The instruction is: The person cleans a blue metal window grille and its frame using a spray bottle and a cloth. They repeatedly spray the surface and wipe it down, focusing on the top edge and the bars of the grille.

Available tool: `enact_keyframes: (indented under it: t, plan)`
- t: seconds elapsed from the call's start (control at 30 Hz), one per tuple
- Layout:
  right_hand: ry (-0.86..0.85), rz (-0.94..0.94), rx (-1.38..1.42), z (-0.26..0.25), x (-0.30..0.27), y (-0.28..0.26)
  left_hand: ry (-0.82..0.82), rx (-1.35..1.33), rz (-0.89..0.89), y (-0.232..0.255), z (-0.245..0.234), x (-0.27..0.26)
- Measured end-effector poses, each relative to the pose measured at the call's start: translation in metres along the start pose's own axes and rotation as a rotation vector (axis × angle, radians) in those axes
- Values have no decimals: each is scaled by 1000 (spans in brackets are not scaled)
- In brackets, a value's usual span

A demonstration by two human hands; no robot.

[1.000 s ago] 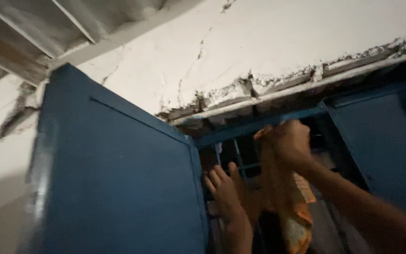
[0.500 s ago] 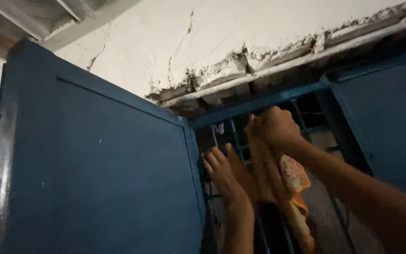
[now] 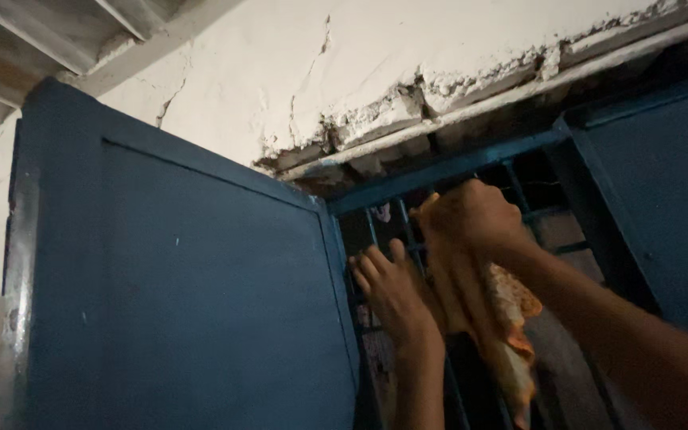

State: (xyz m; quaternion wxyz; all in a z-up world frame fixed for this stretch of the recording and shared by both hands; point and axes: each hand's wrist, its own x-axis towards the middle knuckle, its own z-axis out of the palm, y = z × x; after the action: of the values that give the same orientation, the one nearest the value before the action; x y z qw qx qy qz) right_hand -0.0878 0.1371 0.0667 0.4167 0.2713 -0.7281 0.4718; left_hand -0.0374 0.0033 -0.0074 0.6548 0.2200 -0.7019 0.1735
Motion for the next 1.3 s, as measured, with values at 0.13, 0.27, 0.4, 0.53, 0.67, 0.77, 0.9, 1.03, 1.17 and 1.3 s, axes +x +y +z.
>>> enact_keyframes:
  t: [0.13,0.27,0.4,0.53,0.67,0.77,0.9,1.03,1.17,1.3]
  plan:
    - [113,17,-207,17,-5,-16,-58,26,5,0,-9,2]
    - [-75,-19,-357,10,6,-5,-69,-15,25,-4,-8,2]
    - [-189,50,-54,-1,14,6,36,-65,6,-3,1,0]
    - [22,132,-27,4,9,-5,61,-39,-6,-1,7,-1]
    - [131,20,-158,12,-6,-10,25,-64,11,-4,-1,3]
    - [-1,68,-177,8,0,-13,-182,-161,46,-10,-17,3]
    - [-100,-117,-181,-2,-3,4,-4,-87,53,-6,-21,-10]
    - [-72,-235,19,-7,-15,9,-65,-166,133,-17,-19,-4]
    - [-29,-34,-19,-8,-25,-6,-191,-140,191,-29,0,-5]
    - [-10,23,-134,-2,-9,-11,14,-28,148,-24,42,7]
